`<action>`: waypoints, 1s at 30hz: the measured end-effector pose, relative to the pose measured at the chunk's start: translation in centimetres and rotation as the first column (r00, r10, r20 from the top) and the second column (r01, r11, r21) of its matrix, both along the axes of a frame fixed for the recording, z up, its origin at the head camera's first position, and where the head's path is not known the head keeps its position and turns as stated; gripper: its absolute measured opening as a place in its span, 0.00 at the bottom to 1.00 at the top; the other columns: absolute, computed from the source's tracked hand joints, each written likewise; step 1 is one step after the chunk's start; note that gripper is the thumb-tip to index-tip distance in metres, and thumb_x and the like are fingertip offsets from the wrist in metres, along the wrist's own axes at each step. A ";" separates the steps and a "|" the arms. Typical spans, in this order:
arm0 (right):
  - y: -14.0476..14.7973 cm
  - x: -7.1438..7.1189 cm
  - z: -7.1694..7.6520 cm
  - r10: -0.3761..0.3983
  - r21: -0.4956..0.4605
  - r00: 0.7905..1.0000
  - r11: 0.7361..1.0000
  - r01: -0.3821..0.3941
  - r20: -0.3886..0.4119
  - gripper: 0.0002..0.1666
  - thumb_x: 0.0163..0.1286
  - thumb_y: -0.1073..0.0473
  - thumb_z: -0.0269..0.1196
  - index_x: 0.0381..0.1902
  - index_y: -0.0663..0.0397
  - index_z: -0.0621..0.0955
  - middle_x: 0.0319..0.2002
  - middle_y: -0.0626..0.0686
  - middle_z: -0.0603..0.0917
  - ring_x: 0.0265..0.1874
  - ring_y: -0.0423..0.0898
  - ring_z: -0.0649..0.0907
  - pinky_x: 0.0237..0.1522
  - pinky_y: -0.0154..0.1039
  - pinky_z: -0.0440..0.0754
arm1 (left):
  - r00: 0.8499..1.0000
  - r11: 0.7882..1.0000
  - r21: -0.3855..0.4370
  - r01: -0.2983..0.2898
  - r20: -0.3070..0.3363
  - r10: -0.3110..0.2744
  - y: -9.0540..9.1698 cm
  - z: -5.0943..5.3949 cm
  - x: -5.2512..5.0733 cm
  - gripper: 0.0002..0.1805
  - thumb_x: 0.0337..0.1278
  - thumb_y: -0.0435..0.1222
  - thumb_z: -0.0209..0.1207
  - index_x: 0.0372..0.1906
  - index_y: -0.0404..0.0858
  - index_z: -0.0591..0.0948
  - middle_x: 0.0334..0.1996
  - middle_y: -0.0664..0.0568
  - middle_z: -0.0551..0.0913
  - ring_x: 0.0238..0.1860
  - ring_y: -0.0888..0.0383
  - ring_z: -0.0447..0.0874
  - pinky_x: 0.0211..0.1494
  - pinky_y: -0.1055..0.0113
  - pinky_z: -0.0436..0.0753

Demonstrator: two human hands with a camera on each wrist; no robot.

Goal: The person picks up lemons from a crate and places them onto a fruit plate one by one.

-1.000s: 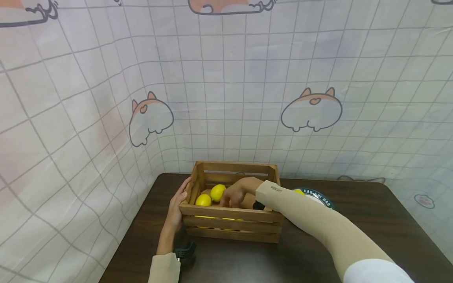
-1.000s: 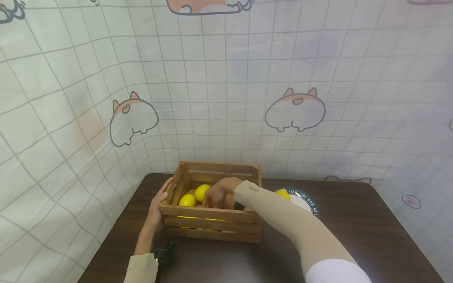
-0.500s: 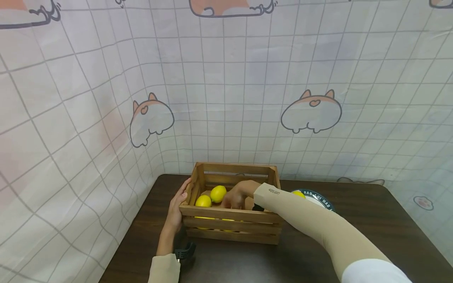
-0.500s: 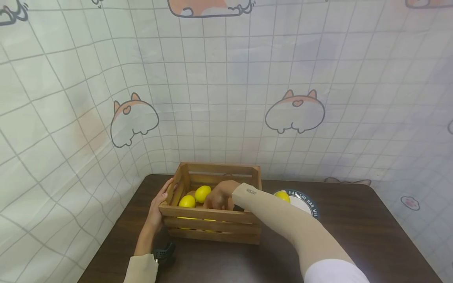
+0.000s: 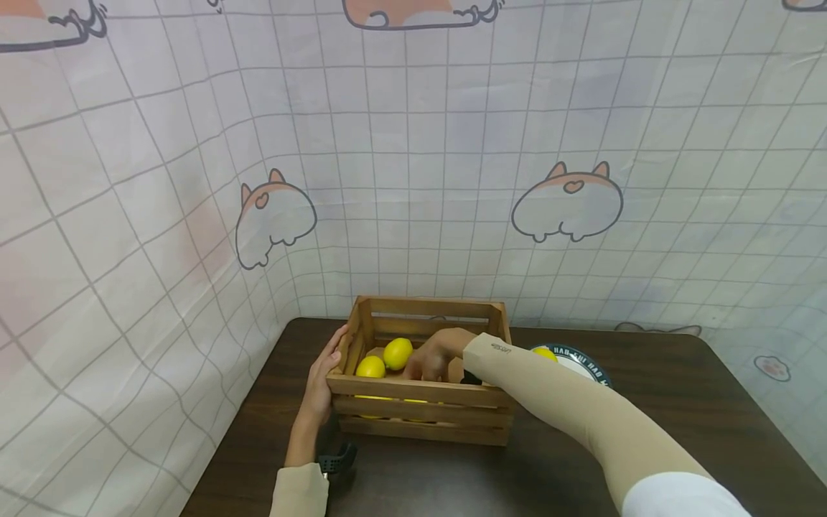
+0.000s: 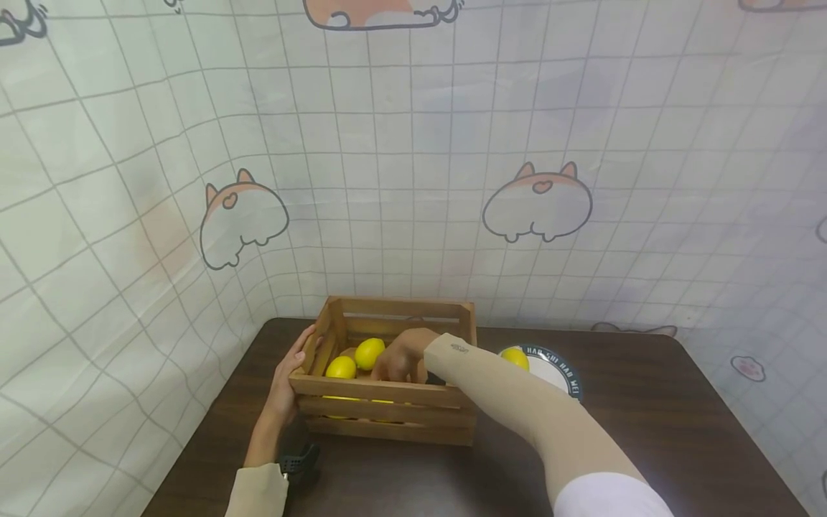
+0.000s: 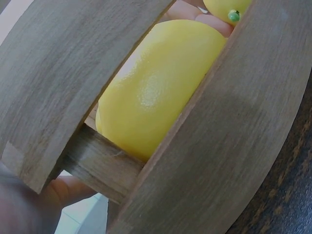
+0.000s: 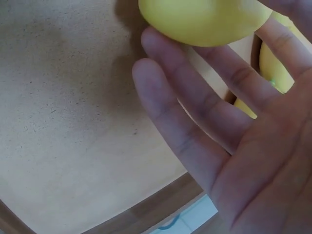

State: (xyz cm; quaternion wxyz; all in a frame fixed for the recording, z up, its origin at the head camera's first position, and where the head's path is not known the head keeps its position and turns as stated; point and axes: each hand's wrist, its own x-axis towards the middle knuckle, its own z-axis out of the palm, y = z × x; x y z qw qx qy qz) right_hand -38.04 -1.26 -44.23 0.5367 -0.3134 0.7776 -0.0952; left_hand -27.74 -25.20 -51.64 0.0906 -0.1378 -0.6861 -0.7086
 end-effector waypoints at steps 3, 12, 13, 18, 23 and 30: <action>0.1 -0.1 0.1 0.018 -0.010 1.000 1.000 -0.018 -0.001 0.23 0.74 0.67 0.59 0.56 0.33 0.82 0.64 0.46 0.77 0.57 0.43 0.80 0.56 0.46 0.85 | 1.000 1.000 0.000 -0.002 0.000 0.002 0.0 0.0 0.0 0.30 0.76 0.43 0.40 0.80 0.49 0.62 0.82 0.50 0.55 0.81 0.46 0.49 0.80 0.37 0.48; 0.4 -0.4 0.8 0.030 -0.073 0.999 0.997 -0.033 -0.039 0.43 0.68 0.78 0.52 0.72 0.32 0.74 0.66 0.53 0.76 0.60 0.46 0.80 0.54 0.43 0.86 | 1.000 1.000 -0.018 -0.013 0.011 0.013 0.1 -0.1 0.0 0.30 0.77 0.43 0.40 0.80 0.51 0.62 0.82 0.50 0.56 0.81 0.46 0.50 0.79 0.34 0.50; 0.5 -0.4 0.9 0.032 -0.086 0.998 0.996 -0.035 -0.045 0.43 0.68 0.78 0.53 0.74 0.34 0.72 0.67 0.53 0.75 0.60 0.46 0.80 0.53 0.43 0.86 | 1.000 1.000 -0.017 -0.013 0.010 0.013 0.1 -0.1 0.0 0.30 0.77 0.43 0.40 0.80 0.51 0.62 0.82 0.50 0.56 0.81 0.45 0.50 0.79 0.34 0.50; 0.7 -0.7 1.5 0.023 -0.153 0.998 0.988 -0.033 -0.063 0.42 0.67 0.72 0.62 0.75 0.35 0.71 0.67 0.53 0.75 0.59 0.44 0.80 0.51 0.41 0.87 | 1.000 1.000 -0.012 -0.011 0.009 0.011 0.1 -0.1 -0.1 0.30 0.77 0.44 0.41 0.80 0.51 0.62 0.82 0.50 0.56 0.81 0.46 0.49 0.79 0.34 0.48; 1.2 -0.5 3.0 0.035 -0.239 0.995 0.969 -0.056 -0.093 0.41 0.66 0.65 0.67 0.75 0.39 0.72 0.68 0.56 0.74 0.55 0.44 0.84 0.51 0.44 0.87 | 1.000 1.000 -0.008 -0.011 0.016 0.011 0.1 0.0 0.0 0.30 0.76 0.44 0.41 0.80 0.51 0.62 0.82 0.50 0.56 0.81 0.46 0.49 0.79 0.34 0.48; 2.3 -0.4 5.1 0.004 -0.391 0.985 0.918 -0.072 -0.173 0.42 0.61 0.62 0.69 0.74 0.40 0.72 0.63 0.46 0.79 0.57 0.45 0.81 0.51 0.43 0.86 | 1.000 1.000 -0.010 -0.007 0.013 0.007 0.0 -0.1 0.0 0.30 0.77 0.44 0.40 0.80 0.52 0.62 0.82 0.50 0.56 0.81 0.45 0.51 0.79 0.34 0.49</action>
